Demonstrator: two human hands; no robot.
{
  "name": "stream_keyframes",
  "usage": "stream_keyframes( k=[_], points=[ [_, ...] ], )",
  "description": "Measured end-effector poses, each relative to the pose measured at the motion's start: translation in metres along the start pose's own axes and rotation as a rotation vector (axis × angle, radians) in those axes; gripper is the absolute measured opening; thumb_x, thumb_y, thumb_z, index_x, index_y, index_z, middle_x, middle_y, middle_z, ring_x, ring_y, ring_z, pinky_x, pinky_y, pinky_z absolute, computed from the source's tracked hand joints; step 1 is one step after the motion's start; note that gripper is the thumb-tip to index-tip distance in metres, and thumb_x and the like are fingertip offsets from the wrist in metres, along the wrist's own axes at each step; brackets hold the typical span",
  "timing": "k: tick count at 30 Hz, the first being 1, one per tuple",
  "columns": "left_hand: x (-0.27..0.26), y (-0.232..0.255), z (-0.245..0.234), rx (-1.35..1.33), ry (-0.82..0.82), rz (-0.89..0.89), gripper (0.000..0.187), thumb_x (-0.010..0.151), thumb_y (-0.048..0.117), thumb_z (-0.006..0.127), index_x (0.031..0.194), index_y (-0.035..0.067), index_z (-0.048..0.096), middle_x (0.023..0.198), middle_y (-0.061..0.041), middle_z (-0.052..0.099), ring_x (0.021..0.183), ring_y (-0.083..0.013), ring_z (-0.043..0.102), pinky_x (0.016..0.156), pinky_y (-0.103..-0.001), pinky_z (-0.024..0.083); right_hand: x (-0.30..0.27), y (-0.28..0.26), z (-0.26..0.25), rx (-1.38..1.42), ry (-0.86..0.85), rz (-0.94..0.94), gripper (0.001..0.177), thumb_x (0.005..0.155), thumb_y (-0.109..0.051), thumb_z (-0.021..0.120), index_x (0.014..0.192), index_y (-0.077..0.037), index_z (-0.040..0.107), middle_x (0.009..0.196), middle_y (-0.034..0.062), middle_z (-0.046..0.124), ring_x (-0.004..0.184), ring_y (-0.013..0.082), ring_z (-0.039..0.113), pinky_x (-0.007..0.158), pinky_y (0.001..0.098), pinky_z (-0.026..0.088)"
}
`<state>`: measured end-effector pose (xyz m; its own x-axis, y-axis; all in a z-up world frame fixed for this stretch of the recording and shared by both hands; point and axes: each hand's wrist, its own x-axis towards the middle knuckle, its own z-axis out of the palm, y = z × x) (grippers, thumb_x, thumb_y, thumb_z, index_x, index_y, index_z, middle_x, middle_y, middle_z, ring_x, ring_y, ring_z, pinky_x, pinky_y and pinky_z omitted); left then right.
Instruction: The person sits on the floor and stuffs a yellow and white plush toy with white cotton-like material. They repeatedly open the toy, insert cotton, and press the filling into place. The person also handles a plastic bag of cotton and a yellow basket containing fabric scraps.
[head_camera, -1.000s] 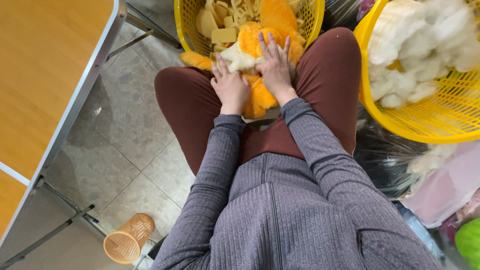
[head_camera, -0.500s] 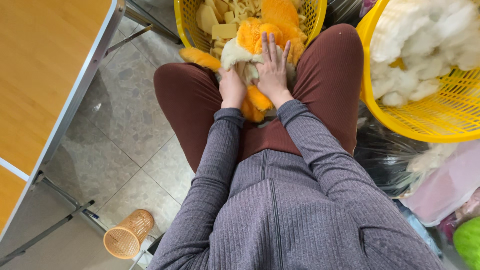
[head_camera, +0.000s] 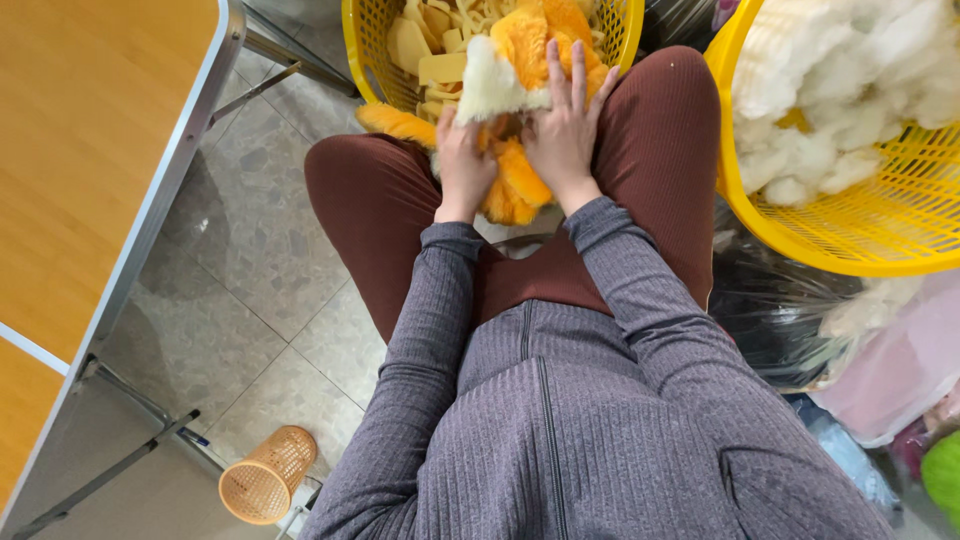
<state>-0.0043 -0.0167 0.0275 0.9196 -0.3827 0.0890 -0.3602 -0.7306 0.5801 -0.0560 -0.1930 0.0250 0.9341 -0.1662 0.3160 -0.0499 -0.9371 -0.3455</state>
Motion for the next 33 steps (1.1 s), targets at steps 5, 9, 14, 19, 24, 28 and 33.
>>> stream_keyframes(
  k=[5, 9, 14, 19, 24, 28, 33],
  points=[
    [0.005, 0.014, -0.017, 0.371, -0.156, -0.232, 0.049, 0.073, 0.021, 0.079, 0.122, 0.019, 0.072, 0.161, -0.025, 0.029, 0.144, -0.0466, 0.030, 0.111, -0.070, 0.010, -0.001, -0.010, 0.009, 0.087, -0.246, 0.101, 0.020, 0.073, -0.016, 0.086, 0.091, -0.020, 0.081, 0.174, 0.0164, 0.002, 0.158, 0.0408, -0.008, 0.119, 0.0748, -0.010],
    [-0.001, 0.006, -0.010, 0.281, -0.122, -0.248, 0.060, 0.075, 0.030, 0.081, 0.130, 0.010, 0.065, 0.160, -0.024, 0.025, 0.143, -0.0461, 0.032, 0.115, -0.070, 0.020, -0.010, -0.012, 0.028, 0.003, -0.184, -0.012, 0.021, 0.075, -0.013, 0.084, 0.094, -0.020, 0.081, 0.174, 0.0172, -0.003, 0.159, 0.0380, -0.010, 0.120, 0.0730, -0.010],
    [-0.001, -0.002, 0.003, 0.352, -0.154, -0.261, 0.061, 0.078, 0.038, 0.084, 0.128, 0.008, 0.065, 0.164, -0.020, 0.025, 0.148, -0.0430, 0.033, 0.117, -0.070, 0.022, -0.013, -0.004, 0.043, -0.021, -0.186, -0.072, 0.019, 0.081, -0.010, 0.078, 0.094, -0.024, 0.080, 0.177, 0.0178, -0.004, 0.163, 0.0364, -0.010, 0.124, 0.0717, -0.008],
    [-0.003, -0.001, 0.005, 0.434, -0.240, -0.361, 0.062, 0.071, 0.037, 0.086, 0.125, 0.013, 0.067, 0.164, -0.022, 0.018, 0.150, -0.0451, 0.024, 0.119, -0.068, 0.017, -0.014, -0.004, 0.054, -0.120, -0.151, -0.192, 0.013, 0.082, -0.017, 0.074, 0.089, -0.026, 0.078, 0.177, 0.0140, -0.004, 0.162, 0.0341, -0.008, 0.120, 0.0724, -0.009],
    [-0.007, -0.019, 0.022, 0.404, -0.152, -0.282, 0.051, 0.082, 0.019, 0.075, 0.130, 0.009, 0.064, 0.145, -0.019, 0.051, 0.131, -0.0401, 0.052, 0.109, -0.060, 0.038, -0.015, 0.000, 0.061, -0.168, -0.288, -0.152, 0.016, 0.089, -0.025, 0.073, 0.075, -0.018, 0.073, 0.178, 0.0141, 0.002, 0.163, 0.0363, -0.007, 0.121, 0.0723, -0.010],
    [-0.004, -0.038, 0.036, 0.279, -0.200, -0.246, 0.046, 0.091, 0.010, 0.067, 0.136, 0.007, 0.060, 0.106, -0.015, 0.074, 0.104, -0.0343, 0.069, 0.094, -0.050, 0.051, -0.015, 0.001, 0.066, -0.070, -0.164, -0.137, 0.032, 0.097, -0.038, 0.072, 0.074, -0.016, 0.072, 0.177, 0.0135, 0.001, 0.161, 0.0358, -0.007, 0.119, 0.0722, -0.011],
    [-0.001, -0.036, 0.035, 0.160, -0.074, -0.173, 0.059, 0.074, 0.011, 0.074, 0.131, 0.007, 0.060, 0.094, -0.014, 0.074, 0.096, -0.0336, 0.070, 0.092, -0.049, 0.046, -0.016, 0.001, 0.065, -0.072, -0.139, -0.108, 0.030, 0.089, -0.040, 0.075, 0.076, -0.014, 0.074, 0.175, 0.0151, 0.001, 0.160, 0.0372, -0.005, 0.117, 0.0737, -0.010]
  ],
)
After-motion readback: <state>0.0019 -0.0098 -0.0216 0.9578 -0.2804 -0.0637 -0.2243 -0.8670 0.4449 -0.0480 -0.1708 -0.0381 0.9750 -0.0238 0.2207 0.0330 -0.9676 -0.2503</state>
